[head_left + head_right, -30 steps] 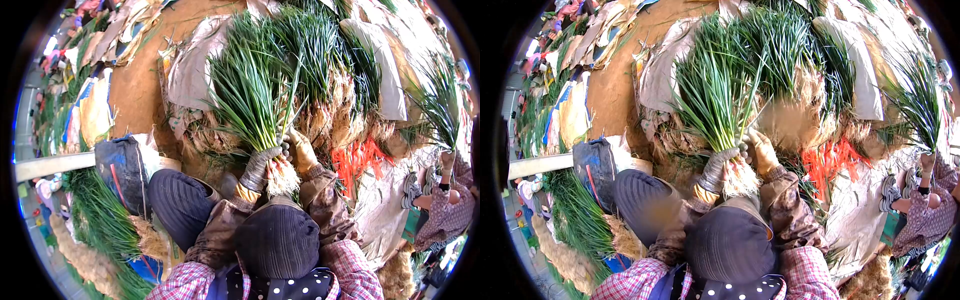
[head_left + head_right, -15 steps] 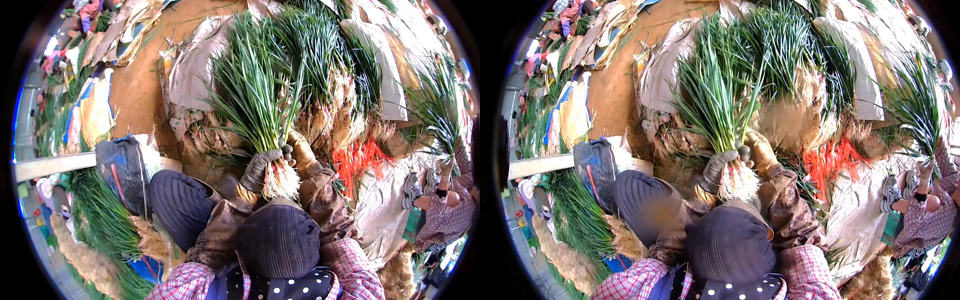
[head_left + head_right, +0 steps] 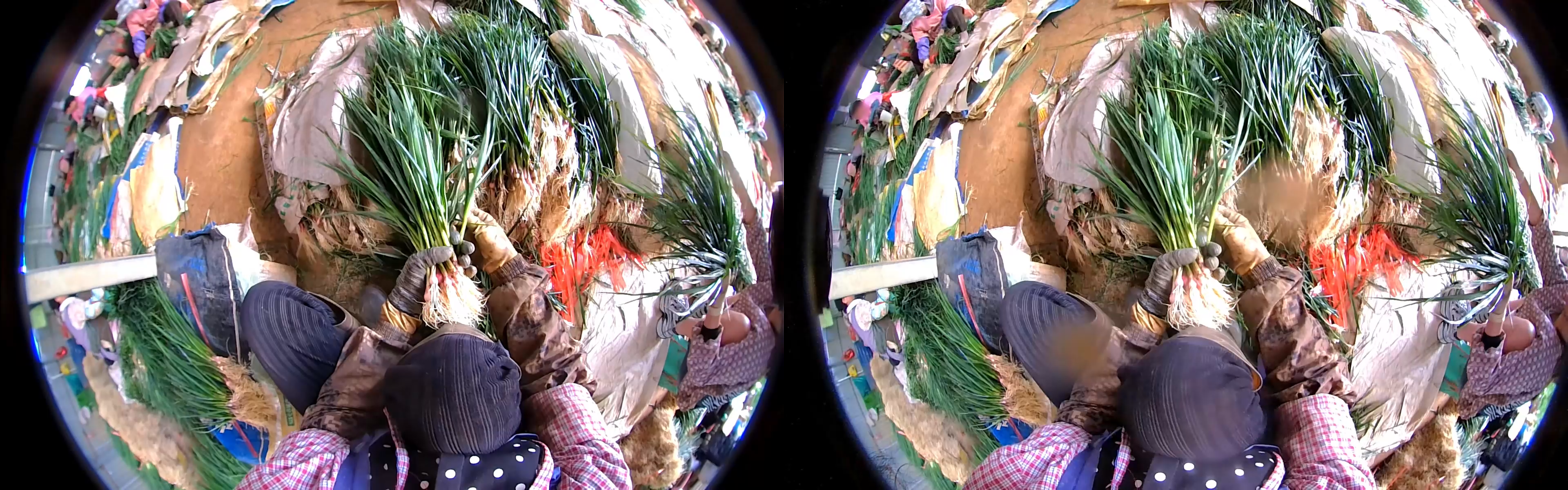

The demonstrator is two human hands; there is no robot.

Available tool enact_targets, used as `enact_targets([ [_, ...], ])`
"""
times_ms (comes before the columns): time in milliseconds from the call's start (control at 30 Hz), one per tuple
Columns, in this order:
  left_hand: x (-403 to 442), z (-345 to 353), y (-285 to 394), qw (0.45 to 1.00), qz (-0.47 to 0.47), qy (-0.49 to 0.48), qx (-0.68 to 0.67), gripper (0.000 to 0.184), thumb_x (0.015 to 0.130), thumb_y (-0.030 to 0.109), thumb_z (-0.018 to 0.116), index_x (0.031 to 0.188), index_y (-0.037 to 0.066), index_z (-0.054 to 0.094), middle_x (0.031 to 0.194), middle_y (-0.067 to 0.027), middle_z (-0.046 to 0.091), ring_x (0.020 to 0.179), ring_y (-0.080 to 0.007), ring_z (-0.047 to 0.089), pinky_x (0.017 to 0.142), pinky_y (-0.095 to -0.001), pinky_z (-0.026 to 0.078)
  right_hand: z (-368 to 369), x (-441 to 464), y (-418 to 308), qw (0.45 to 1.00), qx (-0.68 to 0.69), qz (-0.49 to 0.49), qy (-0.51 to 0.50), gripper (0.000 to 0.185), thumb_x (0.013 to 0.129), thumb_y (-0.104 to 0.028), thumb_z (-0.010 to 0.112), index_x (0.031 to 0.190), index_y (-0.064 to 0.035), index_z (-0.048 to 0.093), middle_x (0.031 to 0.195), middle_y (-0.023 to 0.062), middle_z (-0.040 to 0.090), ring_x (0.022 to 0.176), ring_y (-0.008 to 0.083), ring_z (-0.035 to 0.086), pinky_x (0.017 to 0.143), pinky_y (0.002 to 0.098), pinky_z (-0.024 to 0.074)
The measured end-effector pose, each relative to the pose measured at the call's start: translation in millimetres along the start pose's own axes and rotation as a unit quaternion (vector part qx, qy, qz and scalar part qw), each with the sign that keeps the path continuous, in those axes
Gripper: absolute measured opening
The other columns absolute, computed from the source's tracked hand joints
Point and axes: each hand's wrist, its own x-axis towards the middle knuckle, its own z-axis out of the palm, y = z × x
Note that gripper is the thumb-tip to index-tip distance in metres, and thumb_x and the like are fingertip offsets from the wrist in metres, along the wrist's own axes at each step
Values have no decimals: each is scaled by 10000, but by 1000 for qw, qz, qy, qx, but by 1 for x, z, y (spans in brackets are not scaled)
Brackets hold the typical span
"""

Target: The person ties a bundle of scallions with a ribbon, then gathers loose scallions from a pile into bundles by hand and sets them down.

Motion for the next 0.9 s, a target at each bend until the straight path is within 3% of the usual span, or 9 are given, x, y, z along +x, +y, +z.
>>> enact_targets([
  [133,-4,6,0,1000,11,19,9,327,793,148,649,1069,-3,562,965,-130,644,833,-236,629,809,-394,516,8,2,-2,995,-50,-27,80,162,880,-147,642,996,-38,614,850,50,650,733,142,627,586,237,503],
  [233,-2,0,2,998,-17,42,48,338,793,178,649,1047,-36,588,924,-125,652,817,-241,633,794,-376,521,17,2,-9,982,-148,-1,120,158,873,-161,654,954,-29,626,763,46,649,597,124,603,489,238,479],
  [367,1,-1,3,993,-31,53,101,353,790,197,654,1036,-52,602,907,-114,656,806,-230,637,774,-355,525,21,-2,-4,979,-114,9,170,153,877,-162,649,910,-15,619,640,48,614,351,87,435,297,252,347],
  [467,0,3,4,991,-33,67,111,332,795,183,653,1034,-42,602,895,-102,654,803,-213,636,765,-345,527,22,-6,2,972,-98,-5,215,147,890,-131,624,933,9,613,633,60,605,377,90,454,328,246,374],
  [533,3,2,0,988,2,86,128,319,797,170,652,1032,-40,600,887,-99,652,801,-213,635,761,-344,527,14,1,12,939,-190,-31,286,142,891,-100,612,952,27,609,623,62,595,391,92,469,350,244,383],
  [667,0,3,-4,992,-57,102,56,277,825,151,636,1037,-23,590,875,-97,645,794,-236,638,758,-366,538,4,9,16,888,-298,-12,350,174,874,-77,616,976,64,603,641,61,599,417,104,479,380,251,391],
  [733,-3,13,-4,991,-29,115,57,276,840,132,618,1068,-18,576,879,-94,638,791,-236,635,768,-377,541,-6,17,19,898,-266,-23,350,180,860,-76,630,969,66,617,662,61,604,493,107,520,438,249,420],
  [833,-11,40,2,1000,-13,12,24,436,844,90,624,1237,-19,468,923,-85,627,824,-189,620,806,-379,533,-40,25,22,836,-363,-45,409,199,820,-116,674,899,67,671,730,73,655,557,117,558,514,250,449],
  [900,-16,47,11,999,22,-25,38,489,797,105,687,1217,-4,460,918,-71,622,818,-182,612,822,-378,520,-71,14,31,815,-445,-12,371,249,778,-143,706,932,51,677,768,110,677,656,156,610,617,277,482],
])
